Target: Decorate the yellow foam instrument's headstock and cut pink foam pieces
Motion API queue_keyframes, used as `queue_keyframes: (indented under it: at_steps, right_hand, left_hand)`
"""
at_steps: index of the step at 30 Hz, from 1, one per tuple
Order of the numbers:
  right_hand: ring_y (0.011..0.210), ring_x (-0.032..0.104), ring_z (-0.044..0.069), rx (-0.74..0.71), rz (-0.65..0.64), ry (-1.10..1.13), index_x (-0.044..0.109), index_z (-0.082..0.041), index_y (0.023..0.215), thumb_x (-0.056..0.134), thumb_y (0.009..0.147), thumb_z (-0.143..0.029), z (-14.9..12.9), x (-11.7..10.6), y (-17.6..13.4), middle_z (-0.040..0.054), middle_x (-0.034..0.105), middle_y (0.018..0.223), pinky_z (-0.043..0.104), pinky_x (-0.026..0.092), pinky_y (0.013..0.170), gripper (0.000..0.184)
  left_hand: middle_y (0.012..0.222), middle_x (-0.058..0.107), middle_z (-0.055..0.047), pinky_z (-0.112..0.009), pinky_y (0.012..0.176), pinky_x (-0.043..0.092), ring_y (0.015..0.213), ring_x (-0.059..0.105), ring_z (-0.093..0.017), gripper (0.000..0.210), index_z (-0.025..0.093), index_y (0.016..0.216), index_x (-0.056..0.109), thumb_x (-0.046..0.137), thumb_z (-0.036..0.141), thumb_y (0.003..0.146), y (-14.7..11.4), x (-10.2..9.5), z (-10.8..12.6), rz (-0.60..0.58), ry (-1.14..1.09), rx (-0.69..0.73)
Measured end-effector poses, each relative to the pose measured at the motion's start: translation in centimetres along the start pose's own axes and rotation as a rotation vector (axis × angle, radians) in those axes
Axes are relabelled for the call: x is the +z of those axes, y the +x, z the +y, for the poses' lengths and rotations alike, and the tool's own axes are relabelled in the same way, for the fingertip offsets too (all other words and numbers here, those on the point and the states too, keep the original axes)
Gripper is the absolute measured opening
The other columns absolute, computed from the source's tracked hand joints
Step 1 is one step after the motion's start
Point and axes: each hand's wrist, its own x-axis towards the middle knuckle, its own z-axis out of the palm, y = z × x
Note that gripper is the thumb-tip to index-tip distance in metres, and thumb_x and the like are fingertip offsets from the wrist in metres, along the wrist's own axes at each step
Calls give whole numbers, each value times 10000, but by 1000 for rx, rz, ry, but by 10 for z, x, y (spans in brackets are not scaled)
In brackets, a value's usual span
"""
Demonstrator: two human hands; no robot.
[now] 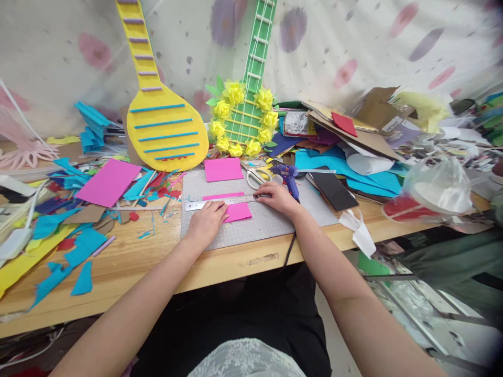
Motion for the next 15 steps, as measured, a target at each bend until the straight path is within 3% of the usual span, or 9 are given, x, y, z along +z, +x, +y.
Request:
queue_keyframes:
  at_steps: [15]
  right_hand:
    - [932, 552, 208, -22, 52, -158, 729, -229, 966, 655, 785, -304, 3, 10, 1, 64, 621, 926, 355, 421, 855, 210]
  left_hand:
    - [1170, 632, -65, -331, 819, 501, 1020, 557, -210, 304, 177, 1114, 637, 457, 307, 905, -2, 3, -1, 10, 12, 3]
